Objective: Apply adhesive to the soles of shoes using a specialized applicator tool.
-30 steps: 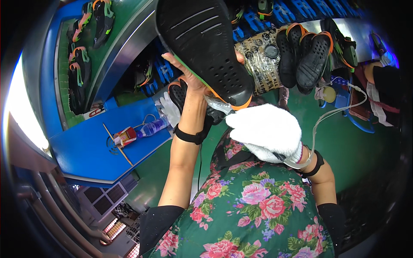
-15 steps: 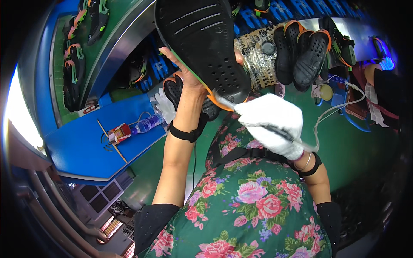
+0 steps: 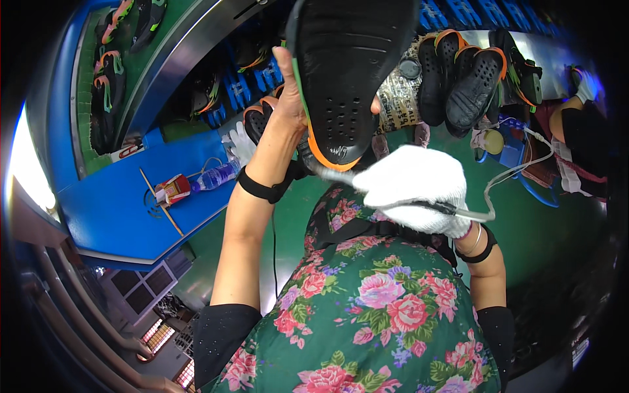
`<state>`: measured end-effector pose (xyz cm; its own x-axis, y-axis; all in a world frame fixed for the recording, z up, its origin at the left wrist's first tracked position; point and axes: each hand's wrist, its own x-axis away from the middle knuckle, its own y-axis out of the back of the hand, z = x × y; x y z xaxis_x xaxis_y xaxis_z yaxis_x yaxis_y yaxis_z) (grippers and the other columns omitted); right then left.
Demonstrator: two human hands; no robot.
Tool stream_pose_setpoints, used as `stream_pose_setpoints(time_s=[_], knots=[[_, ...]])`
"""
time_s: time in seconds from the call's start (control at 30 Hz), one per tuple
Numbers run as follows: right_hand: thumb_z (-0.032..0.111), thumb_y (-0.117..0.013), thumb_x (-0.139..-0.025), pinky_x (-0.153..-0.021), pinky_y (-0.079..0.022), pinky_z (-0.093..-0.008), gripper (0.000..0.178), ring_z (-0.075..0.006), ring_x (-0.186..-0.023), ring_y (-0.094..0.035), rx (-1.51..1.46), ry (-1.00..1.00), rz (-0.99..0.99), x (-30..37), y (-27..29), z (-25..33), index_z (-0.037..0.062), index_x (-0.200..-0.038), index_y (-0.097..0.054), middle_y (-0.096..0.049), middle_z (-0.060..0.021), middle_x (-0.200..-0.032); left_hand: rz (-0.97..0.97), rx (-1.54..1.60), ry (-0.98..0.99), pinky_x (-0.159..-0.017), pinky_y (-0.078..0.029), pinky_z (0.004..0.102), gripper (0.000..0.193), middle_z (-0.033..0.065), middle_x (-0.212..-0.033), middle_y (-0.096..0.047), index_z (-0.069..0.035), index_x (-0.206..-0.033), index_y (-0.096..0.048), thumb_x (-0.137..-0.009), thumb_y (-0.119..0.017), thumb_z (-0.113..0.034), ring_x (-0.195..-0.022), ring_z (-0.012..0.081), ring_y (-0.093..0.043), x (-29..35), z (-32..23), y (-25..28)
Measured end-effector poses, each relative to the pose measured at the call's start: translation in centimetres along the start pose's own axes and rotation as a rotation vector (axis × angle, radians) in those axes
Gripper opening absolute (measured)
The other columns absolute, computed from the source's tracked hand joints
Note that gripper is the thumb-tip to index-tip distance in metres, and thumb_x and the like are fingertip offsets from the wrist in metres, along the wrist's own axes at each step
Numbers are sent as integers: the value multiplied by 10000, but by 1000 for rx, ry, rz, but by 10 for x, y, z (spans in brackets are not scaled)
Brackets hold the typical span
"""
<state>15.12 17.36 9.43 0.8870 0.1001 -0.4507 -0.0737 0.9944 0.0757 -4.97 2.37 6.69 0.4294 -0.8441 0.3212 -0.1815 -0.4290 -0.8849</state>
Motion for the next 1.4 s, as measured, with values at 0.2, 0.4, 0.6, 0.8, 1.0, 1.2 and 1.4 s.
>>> stream_pose_setpoints(time_s=[0.2, 0.4, 0.6, 0.8, 1.0, 1.2, 1.4], knots=[[96, -789, -823, -806, -606, -365, 301, -263, -960, -743, 324, 138, 122, 1, -16, -9, 82, -1123, -757, -771, -89, -1111, 215, -457, 106, -788, -647, 569, 1231, 261, -1309, -634, -27, -1541, -405, -731, -422, -953, -978, 430, -728, 11, -1, 14], [65, -767, -808, -805, -601, -369, 246, -279, -939, -749, 254, 140, 139, -10, 3, -10, 108, -1050, -784, -779, -87, -1089, 138, -511, 287, -820, -634, 542, 1201, 257, -1264, -659, -9, -1520, -425, -765, -374, -942, -917, 431, -739, 9, -5, 10], [7, -806, -801, -801, -600, -357, 99, -252, -894, -763, -142, -211, -71, -8, 11, -3, 46, -892, -801, -792, -141, -974, -61, -220, 269, -762, -645, 484, 1078, 231, -1067, -731, -50, -1456, -516, -887, -190, -905, -832, 383, -755, 10, 14, 20], [-19, -777, -812, -840, -595, -362, 151, -257, -916, -756, 159, -199, -383, -10, 28, 8, 30, -954, -786, -784, -143, -1014, 66, 148, 154, -938, -608, 446, 511, 203, -1229, -707, 29, -1330, -591, -1114, -373, -379, -1070, 325, -722, 39, 69, 42], [23, -730, -823, -869, -580, -411, 247, -306, -936, -735, 269, -39, -211, 4, 45, 2, 59, -1062, -781, -769, -135, -1093, -380, -397, 137, -1148, -463, 499, 452, 211, -1468, -560, 48, -1456, -500, -1115, -404, -232, -1317, 349, -581, 54, 93, 28], [3, -777, -781, -777, -590, -380, 294, -284, -886, -731, 330, 29, -354, 26, 33, 4, 72, -1066, -785, -774, -105, -1066, -207, 199, 51, -1092, -518, 537, 487, 165, -1425, -599, -48, -1429, -555, -1082, -500, -384, -1275, 331, -612, 76, 94, 58], [5, -789, -778, -766, -587, -372, 333, -278, -887, -732, 381, 23, -502, 33, 31, 13, 67, -1105, -785, -775, -111, -1075, -15, 362, 14, -1185, -402, 504, 760, 228, -1477, -554, -21, -1499, -484, -1000, -515, -593, -1353, 368, -549, 68, 99, 23]])
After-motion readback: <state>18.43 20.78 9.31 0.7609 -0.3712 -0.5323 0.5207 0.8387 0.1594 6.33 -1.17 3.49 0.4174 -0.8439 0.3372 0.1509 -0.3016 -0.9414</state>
